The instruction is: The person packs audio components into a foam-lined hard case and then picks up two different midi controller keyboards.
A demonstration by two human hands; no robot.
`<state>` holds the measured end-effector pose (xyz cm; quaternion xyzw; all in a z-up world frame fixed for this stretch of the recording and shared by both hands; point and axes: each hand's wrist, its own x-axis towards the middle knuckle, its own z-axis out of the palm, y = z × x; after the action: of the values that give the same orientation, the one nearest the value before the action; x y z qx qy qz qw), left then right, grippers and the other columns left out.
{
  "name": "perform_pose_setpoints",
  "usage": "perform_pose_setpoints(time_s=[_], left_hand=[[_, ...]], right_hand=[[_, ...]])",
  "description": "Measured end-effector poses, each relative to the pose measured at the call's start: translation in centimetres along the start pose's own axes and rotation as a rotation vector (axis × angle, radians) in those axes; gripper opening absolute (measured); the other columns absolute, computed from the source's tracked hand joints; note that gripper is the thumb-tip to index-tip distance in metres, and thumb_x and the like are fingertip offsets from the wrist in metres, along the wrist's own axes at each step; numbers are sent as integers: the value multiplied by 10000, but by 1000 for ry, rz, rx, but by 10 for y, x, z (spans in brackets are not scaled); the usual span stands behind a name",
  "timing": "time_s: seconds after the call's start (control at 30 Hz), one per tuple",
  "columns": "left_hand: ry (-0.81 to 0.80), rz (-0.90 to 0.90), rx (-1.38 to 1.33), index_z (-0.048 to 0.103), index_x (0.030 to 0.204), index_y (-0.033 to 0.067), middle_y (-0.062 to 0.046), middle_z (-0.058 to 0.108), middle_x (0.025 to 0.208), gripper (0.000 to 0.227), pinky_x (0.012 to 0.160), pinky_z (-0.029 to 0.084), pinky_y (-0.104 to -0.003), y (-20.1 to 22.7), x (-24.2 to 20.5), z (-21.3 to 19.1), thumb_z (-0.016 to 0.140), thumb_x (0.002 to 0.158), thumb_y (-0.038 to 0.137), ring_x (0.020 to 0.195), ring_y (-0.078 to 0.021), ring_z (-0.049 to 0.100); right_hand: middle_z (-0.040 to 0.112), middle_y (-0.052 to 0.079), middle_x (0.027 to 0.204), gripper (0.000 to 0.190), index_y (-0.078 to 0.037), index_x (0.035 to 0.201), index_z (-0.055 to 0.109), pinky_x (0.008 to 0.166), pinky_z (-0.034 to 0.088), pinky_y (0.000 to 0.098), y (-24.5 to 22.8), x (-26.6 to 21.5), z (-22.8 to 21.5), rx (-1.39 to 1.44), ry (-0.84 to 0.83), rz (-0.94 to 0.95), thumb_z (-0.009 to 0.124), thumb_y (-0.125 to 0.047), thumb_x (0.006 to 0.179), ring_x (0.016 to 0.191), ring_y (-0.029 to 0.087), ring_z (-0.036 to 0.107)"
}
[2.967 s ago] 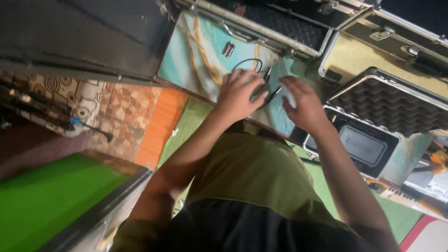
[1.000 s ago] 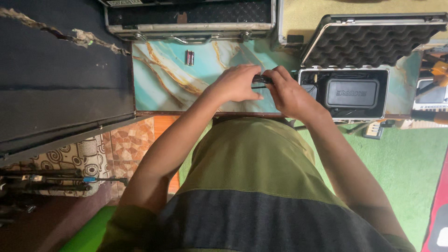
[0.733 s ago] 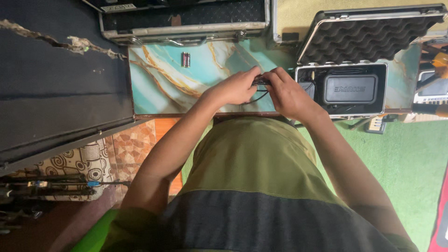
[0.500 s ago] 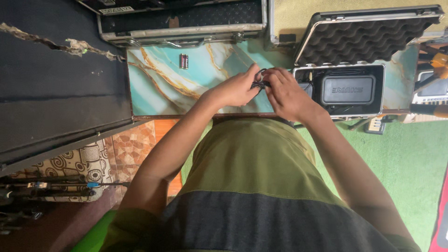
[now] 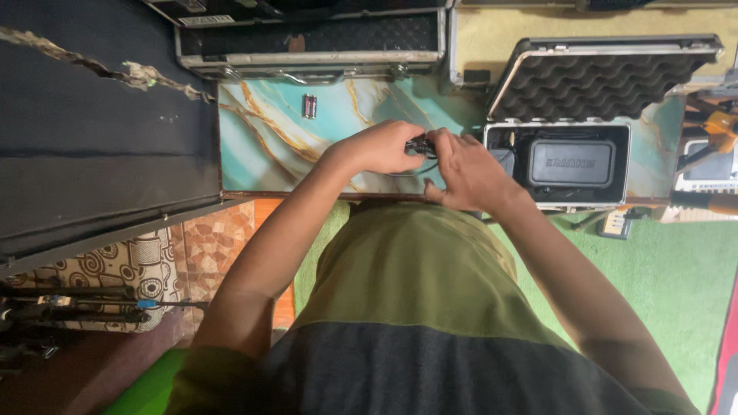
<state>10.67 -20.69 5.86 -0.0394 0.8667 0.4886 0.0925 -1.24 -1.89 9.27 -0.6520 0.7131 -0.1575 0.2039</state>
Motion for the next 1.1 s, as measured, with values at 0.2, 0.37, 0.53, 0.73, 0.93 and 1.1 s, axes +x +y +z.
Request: perform_pose_setpoints(time_s=[0.2,0.37,0.53,0.73,0.93,1.1], left_hand=[[13,-63,38,696,958,4,-258,716,915,281,760,536,-480,-4,1,-1,702,813,245,892,-430,696],[35,-36,73,713,959,-11,-274,711,927,319,777,545,-486,-6,0,7,681,842,284,914,-451,689],[4,-68,36,719,1066,7,-264,727,975,427,816,554,-460,-1,-6,4,667,837,364,951,-420,712],[-78,-62,154,603,1108,-56,-285,668,1078,775,809,523,-487,16,-20,0,856,703,554,985,-448,655],[-89,-89,239,722,1006,74,-215,741,1013,264,845,534,-519,9,-17,10,721,906,319,1002,-429,680],[-75,-119,323,703,1070,93,-227,725,928,214,784,546,-535,13,-19,17,678,902,221,920,-442,688]], right_hand=[[662,257,997,760,117,1426,363,732,541,477,-8,5,10,-52,94,93,726,-276,886,811,425,669],[702,217,983,486,31,1293,495,675,550,475,-3,3,11,-82,177,28,682,-220,921,787,409,697],[718,195,837,267,-19,1072,553,597,536,486,-2,2,14,-110,50,86,613,-264,984,718,395,698],[688,181,650,359,-24,1028,543,543,538,461,-3,3,9,-259,-92,156,539,-382,1056,620,379,702],[701,231,743,328,-26,1080,556,633,535,550,-12,5,1,-61,-149,171,587,-326,950,691,458,684],[706,242,1025,465,-9,1279,526,839,512,518,-8,-9,-6,335,-281,234,572,-370,990,999,453,654]])
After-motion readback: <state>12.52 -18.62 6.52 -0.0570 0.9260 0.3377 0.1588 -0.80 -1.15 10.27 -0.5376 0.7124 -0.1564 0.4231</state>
